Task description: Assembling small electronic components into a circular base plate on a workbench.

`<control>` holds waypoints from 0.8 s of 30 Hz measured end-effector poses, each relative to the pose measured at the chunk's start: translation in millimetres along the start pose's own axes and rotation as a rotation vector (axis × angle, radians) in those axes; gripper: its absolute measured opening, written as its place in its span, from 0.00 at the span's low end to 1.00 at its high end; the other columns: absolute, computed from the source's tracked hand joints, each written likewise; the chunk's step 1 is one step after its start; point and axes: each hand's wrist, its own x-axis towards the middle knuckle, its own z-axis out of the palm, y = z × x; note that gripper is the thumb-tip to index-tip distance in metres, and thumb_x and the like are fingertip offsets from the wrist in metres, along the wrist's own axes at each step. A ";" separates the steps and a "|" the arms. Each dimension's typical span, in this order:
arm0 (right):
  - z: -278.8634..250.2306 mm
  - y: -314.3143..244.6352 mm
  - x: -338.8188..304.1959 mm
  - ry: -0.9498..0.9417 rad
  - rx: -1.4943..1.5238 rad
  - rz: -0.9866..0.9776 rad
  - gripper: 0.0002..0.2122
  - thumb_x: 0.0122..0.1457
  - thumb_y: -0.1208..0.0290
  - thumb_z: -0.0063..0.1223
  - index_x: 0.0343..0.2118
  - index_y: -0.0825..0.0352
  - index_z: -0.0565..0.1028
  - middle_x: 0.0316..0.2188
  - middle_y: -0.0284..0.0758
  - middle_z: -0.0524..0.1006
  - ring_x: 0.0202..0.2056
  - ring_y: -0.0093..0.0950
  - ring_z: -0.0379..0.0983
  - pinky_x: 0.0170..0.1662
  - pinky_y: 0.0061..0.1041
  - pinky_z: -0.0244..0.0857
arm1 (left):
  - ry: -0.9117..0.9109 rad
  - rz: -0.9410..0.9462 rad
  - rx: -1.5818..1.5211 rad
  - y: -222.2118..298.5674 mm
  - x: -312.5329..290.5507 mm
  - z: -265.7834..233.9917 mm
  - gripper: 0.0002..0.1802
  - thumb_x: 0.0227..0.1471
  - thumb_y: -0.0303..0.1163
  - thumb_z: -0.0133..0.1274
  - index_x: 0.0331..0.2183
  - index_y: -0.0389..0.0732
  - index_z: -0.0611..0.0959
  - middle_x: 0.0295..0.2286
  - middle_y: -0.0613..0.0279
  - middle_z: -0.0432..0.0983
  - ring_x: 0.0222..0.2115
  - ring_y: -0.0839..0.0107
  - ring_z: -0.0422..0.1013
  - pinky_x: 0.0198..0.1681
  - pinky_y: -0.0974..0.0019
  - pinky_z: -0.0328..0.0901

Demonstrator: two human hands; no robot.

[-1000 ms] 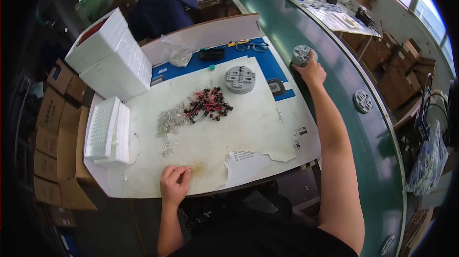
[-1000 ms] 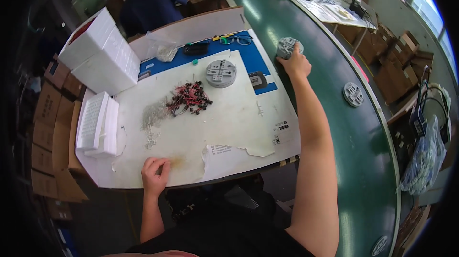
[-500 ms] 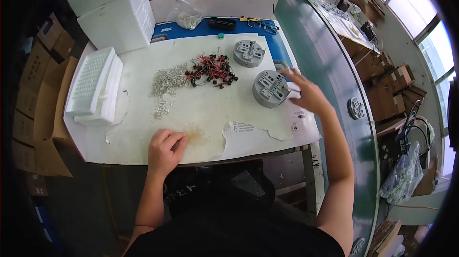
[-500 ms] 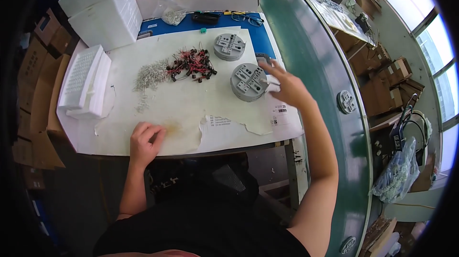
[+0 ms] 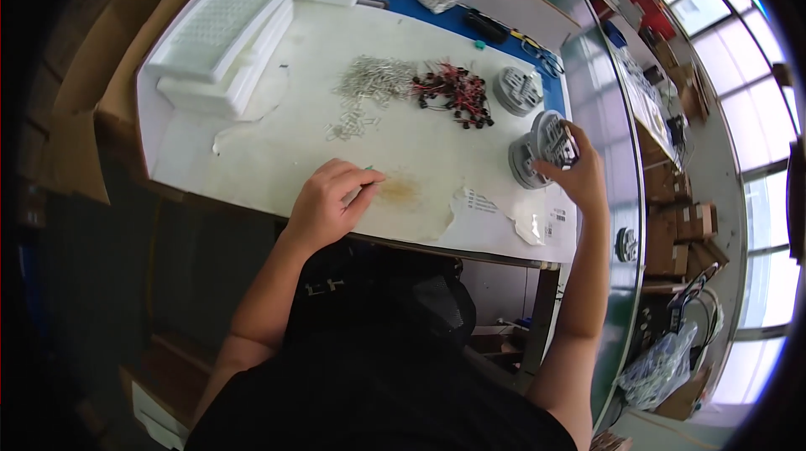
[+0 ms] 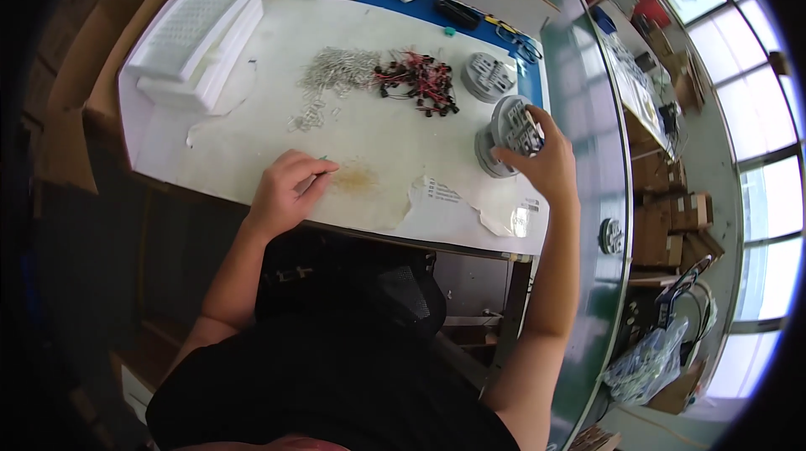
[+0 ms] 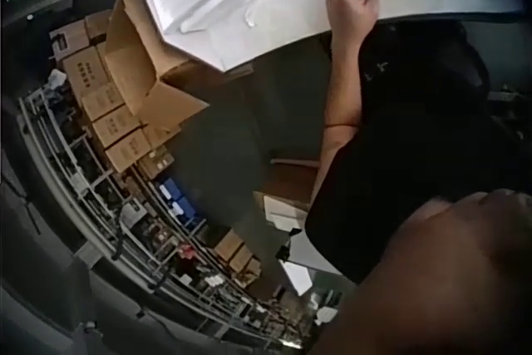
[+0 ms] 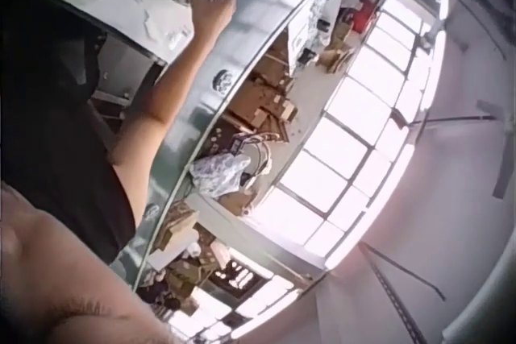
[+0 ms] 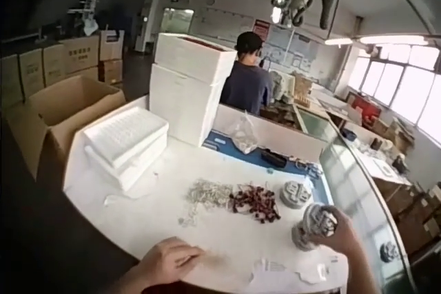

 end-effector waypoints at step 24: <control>142.3 -93.5 43.7 0.083 0.284 -0.074 0.10 0.59 0.68 0.68 0.38 0.69 0.85 0.28 0.35 0.85 0.26 0.24 0.77 0.34 0.24 0.70 | -0.116 0.077 0.190 22.3 10.8 17.6 0.46 0.46 0.51 0.73 0.63 0.44 0.76 0.52 0.54 0.76 0.54 0.53 0.72 0.58 0.51 0.66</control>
